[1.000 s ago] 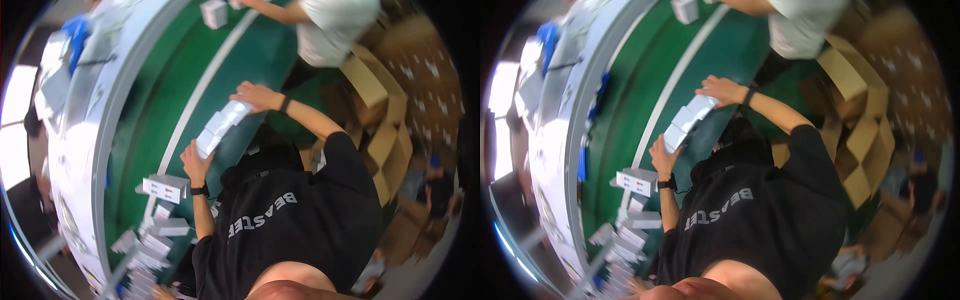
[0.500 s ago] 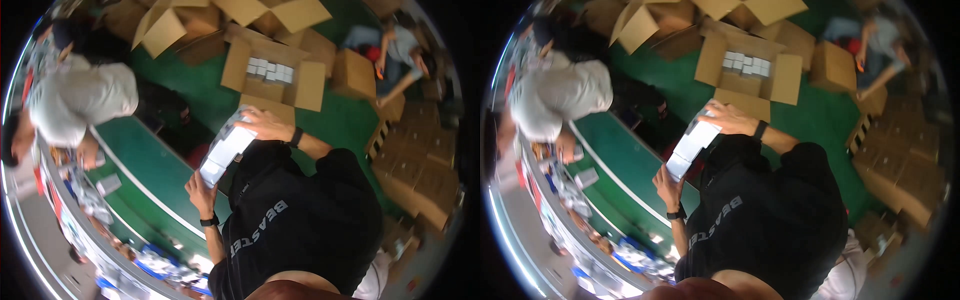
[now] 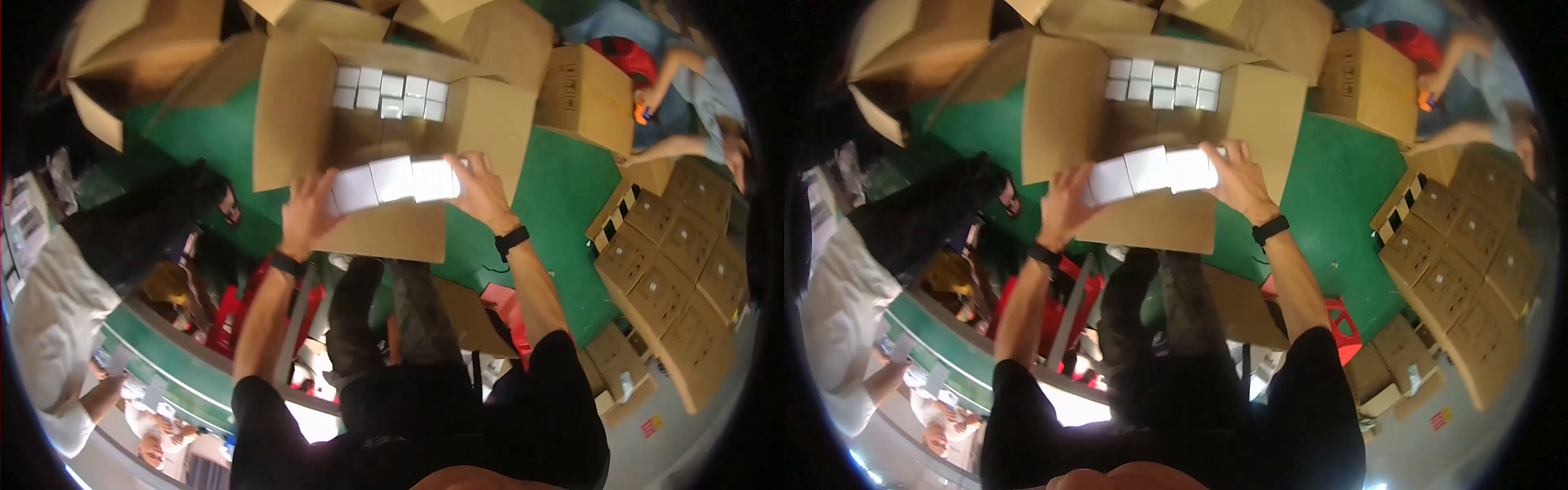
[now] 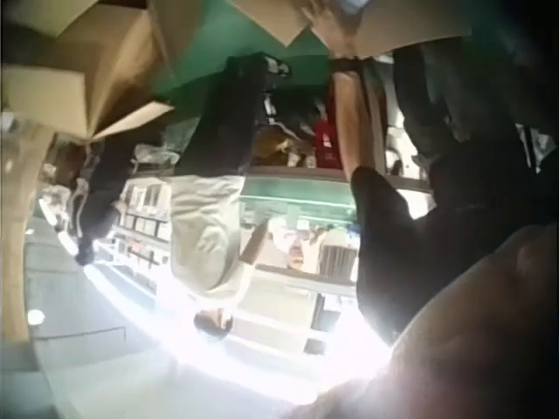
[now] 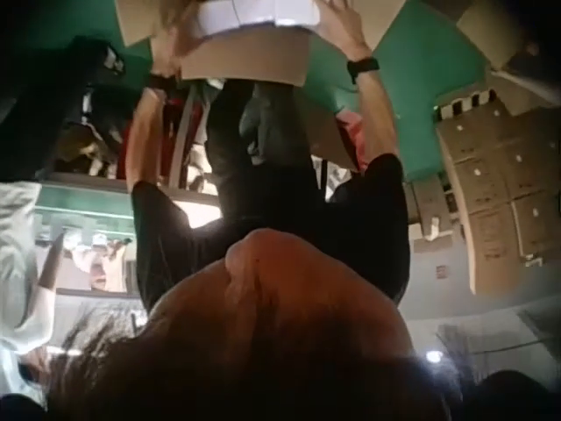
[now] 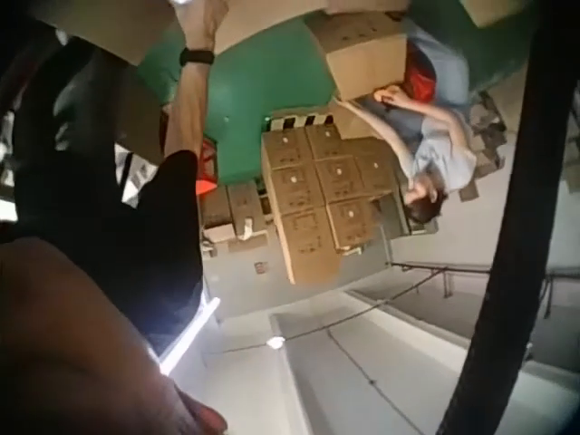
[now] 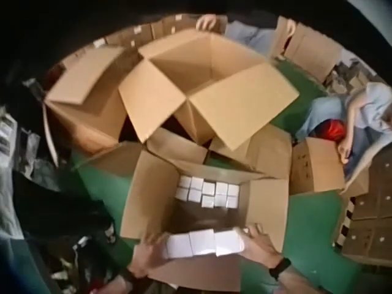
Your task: The person gathers small white boxes from a conveyor belt, aligns them into rows, and places them into a larger cardboard box. This process is repeated several times until the cardboard box is filled with multiple layers of the smaller boxes.
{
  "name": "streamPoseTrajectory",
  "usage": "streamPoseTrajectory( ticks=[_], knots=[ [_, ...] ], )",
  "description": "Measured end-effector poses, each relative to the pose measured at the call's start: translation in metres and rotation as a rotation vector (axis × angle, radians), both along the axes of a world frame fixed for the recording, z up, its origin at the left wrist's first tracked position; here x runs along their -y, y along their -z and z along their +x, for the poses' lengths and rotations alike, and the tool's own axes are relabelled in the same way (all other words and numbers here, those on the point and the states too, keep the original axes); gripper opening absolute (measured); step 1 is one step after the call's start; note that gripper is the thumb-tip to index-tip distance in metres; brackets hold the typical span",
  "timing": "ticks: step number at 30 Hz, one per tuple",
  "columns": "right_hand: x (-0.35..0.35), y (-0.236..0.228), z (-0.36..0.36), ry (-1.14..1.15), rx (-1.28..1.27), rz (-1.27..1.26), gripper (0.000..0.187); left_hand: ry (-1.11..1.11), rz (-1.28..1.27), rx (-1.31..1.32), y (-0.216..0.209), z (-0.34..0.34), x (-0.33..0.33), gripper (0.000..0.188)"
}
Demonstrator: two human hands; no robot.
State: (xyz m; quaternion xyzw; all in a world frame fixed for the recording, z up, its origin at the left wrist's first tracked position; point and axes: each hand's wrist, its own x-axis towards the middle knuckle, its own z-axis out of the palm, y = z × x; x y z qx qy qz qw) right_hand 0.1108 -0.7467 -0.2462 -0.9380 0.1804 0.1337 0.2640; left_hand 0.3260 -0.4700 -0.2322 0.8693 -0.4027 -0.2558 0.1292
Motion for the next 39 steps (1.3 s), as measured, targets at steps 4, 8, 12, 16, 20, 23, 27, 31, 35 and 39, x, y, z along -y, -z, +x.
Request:
streamPoseTrajectory(
  ticks=[4, 8, 12, 16, 20, 23, 27, 31, 35, 39],
  knots=[
    [0.04, 0.104, 0.041, -0.003, 0.004, 0.049, 0.088, 0.127, -0.048, -0.064, 0.132, 0.06, 0.025, 0.084],
    [0.072, 0.195, 0.057, 0.012, -0.184, 0.198, 0.089, 0.082, 0.065, -0.2, 0.2, 0.077, 0.068, 0.086],
    [0.07, 0.263, 0.065, 0.059, -0.36, 0.284, 0.09, 0.114, 0.117, -0.141, 0.271, 0.066, 0.068, 0.077],
    [0.067, 0.315, 0.069, 0.016, -0.389, 0.184, 0.09, 0.035, 0.17, -0.198, 0.32, 0.065, 0.08, 0.075],
    [0.064, 0.363, 0.056, 0.033, -0.341, -0.046, 0.09, 0.004, 0.099, -0.143, 0.366, 0.053, 0.103, 0.072],
    [0.049, 0.386, 0.058, 0.049, -0.259, -0.354, 0.091, 0.072, -0.006, 0.127, 0.419, 0.056, 0.095, 0.071],
    [0.034, 0.413, 0.058, 0.148, -0.075, -0.453, 0.09, 0.04, -0.259, 0.622, 0.492, 0.055, 0.081, 0.072],
    [0.013, 0.392, 0.064, 0.141, 0.035, -0.449, 0.081, -0.153, -0.305, 0.529, 0.467, 0.032, 0.075, 0.063],
    [-0.057, 0.377, 0.083, 0.101, 0.022, -0.014, 0.057, 0.026, 0.287, -0.004, 0.34, 0.004, 0.072, 0.03],
    [-0.057, 0.464, 0.071, -0.191, -0.344, 0.074, 0.046, 0.16, 0.257, -0.342, 0.24, -0.056, 0.068, 0.031]
  ],
)
